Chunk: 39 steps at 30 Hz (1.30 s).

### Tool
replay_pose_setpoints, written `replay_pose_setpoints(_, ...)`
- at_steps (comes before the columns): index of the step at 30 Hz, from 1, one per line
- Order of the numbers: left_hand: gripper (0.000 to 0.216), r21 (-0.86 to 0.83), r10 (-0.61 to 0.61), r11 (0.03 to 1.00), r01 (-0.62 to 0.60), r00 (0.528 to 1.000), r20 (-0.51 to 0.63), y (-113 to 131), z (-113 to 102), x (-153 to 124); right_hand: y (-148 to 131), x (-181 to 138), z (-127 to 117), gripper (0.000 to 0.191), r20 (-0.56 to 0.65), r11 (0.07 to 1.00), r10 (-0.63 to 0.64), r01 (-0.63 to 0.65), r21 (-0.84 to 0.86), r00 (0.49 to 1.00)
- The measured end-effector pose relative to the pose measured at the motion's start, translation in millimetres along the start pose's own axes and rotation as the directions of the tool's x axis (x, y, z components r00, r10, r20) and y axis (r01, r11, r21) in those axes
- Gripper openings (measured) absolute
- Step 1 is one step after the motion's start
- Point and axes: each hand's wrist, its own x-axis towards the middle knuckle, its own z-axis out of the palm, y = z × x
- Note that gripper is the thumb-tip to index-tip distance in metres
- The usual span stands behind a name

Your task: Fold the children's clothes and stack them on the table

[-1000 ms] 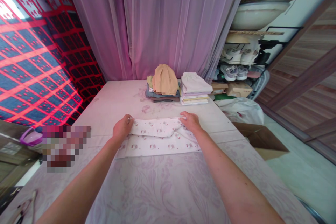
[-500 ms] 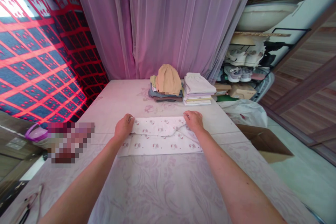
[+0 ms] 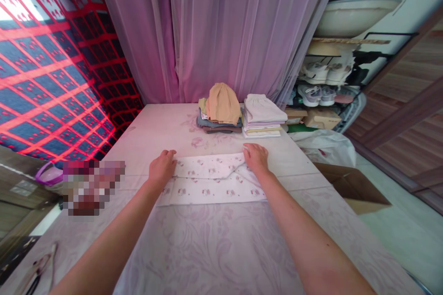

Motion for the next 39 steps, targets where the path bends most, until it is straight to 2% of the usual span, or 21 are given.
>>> replay_pose_setpoints(3,0.037,0.068,0.218,0.974,-0.217,0.976,-0.023,11,4,-1,-27,-11,-2,0.041,0.078,0.991,-0.128,0.124,0.053,0.989)
replay_pose_setpoints(5,0.04,0.04,0.346,0.937,-0.347,0.938,0.031,20,14,-2,-46,-20,-1,0.046,0.191,0.972,-0.235,0.226,0.069,0.953)
replay_pose_setpoints(8,0.054,0.016,0.368,0.928,-0.373,0.921,0.126,27,33,-4,-61,-31,4,0.055,0.376,0.961,-0.269,0.271,0.049,0.887)
replay_pose_setpoints(11,0.062,0.033,0.351,0.933,-0.358,0.927,0.13,25,46,-6,-52,-36,6,0.059,0.475,0.968,-0.225,0.251,0.009,0.851)
replay_pose_setpoints(14,0.064,0.037,0.358,0.931,-0.363,0.928,0.101,22,50,-6,-34,-35,5,0.057,0.483,0.971,-0.198,0.236,-0.019,0.853)
replay_pose_setpoints(16,0.064,0.039,0.362,0.93,-0.366,0.928,0.083,21,50,-7,-25,-33,3,0.054,0.45,0.978,-0.159,0.203,-0.051,0.879)
replay_pose_setpoints(19,0.064,0.037,0.365,0.929,-0.368,0.928,0.067,22,49,-7,-25,-34,-1,0.052,0.35,0.988,-0.054,0.101,-0.117,0.935)
replay_pose_setpoints(21,0.064,0.028,0.369,0.928,-0.371,0.927,0.061,23,49,-8,-31,-38,-2,0.052,0.3,0.989,-0.032,0.074,-0.128,0.953)
replay_pose_setpoints(23,0.064,0.015,0.374,0.926,-0.376,0.925,0.067,23,49,-9,-38,-42,-1,0.053,0.306,0.988,-0.075,0.112,-0.107,0.949)
replay_pose_setpoints(25,0.064,0.002,0.378,0.925,-0.379,0.923,0.075,23,49,-9,-42,-47,1,0.055,0.366,0.985,-0.109,0.149,-0.083,0.924)
replay_pose_setpoints(28,0.063,-0.019,0.374,0.927,-0.374,0.925,0.073,24,49,-11,-43,-52,5,0.057,0.439,0.986,-0.084,0.138,-0.092,0.894)
replay_pose_setpoints(33,0.061,-0.069,0.364,0.931,-0.359,0.928,0.08,25,45,-10,-42,-53,7,0.058,0.438,0.985,-0.071,0.131,-0.109,0.896)
replay_pose_setpoints(36,0.061,-0.125,0.369,0.926,-0.356,0.923,0.109,16,40,-6,-43,-53,7,0.058,0.434,0.984,-0.069,0.133,-0.118,0.898)
replay_pose_setpoints(39,0.062,-0.123,0.335,0.939,-0.323,0.937,0.097,-3,34,-6,-43,-53,8,0.058,0.43,0.983,-0.066,0.132,-0.125,0.9)
